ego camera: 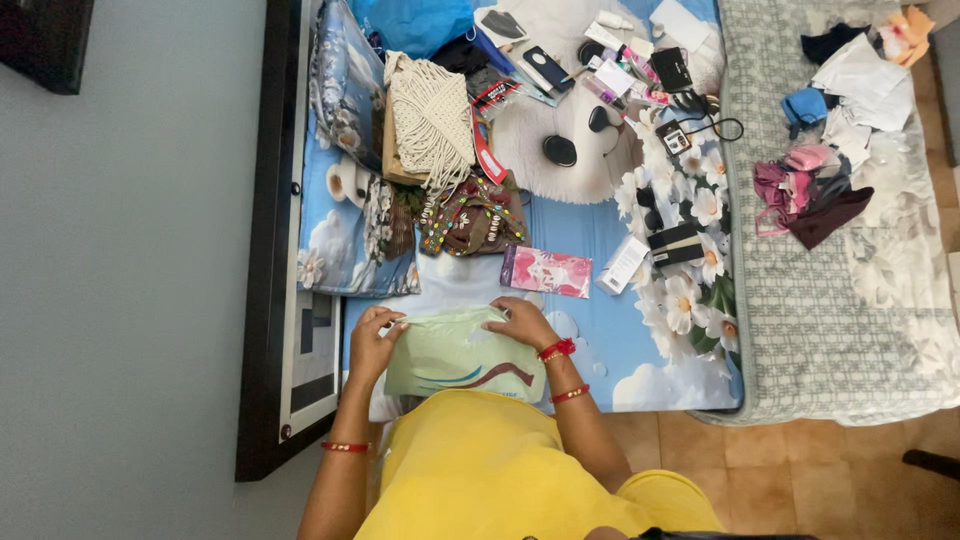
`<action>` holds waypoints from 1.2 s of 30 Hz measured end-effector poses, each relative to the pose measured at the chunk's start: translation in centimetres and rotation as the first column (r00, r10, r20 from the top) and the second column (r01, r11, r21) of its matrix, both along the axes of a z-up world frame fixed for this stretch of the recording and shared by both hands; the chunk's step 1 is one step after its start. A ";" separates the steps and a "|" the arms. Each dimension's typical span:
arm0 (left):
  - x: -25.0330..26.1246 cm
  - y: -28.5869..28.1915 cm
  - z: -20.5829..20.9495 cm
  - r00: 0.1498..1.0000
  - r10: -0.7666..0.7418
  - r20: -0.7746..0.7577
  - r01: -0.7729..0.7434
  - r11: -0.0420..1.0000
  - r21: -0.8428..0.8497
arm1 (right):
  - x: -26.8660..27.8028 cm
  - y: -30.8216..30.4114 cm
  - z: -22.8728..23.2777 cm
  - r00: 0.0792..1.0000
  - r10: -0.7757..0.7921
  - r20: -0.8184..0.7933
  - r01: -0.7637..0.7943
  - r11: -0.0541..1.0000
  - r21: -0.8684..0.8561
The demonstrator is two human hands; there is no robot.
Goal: The person clears items from a closet shelf and a drawer, places items into a bag, and then folds the bag.
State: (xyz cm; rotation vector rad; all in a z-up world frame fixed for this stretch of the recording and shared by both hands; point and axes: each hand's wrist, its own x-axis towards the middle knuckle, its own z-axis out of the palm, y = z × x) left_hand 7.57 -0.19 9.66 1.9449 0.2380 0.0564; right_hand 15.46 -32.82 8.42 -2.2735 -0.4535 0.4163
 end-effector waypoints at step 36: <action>-16.0 1.7 -6.6 0.660 0.736 -0.152 -0.544 0.607 0.578 | -7.6 11.3 -1.2 0.728 0.572 -0.379 -0.574 0.810 0.120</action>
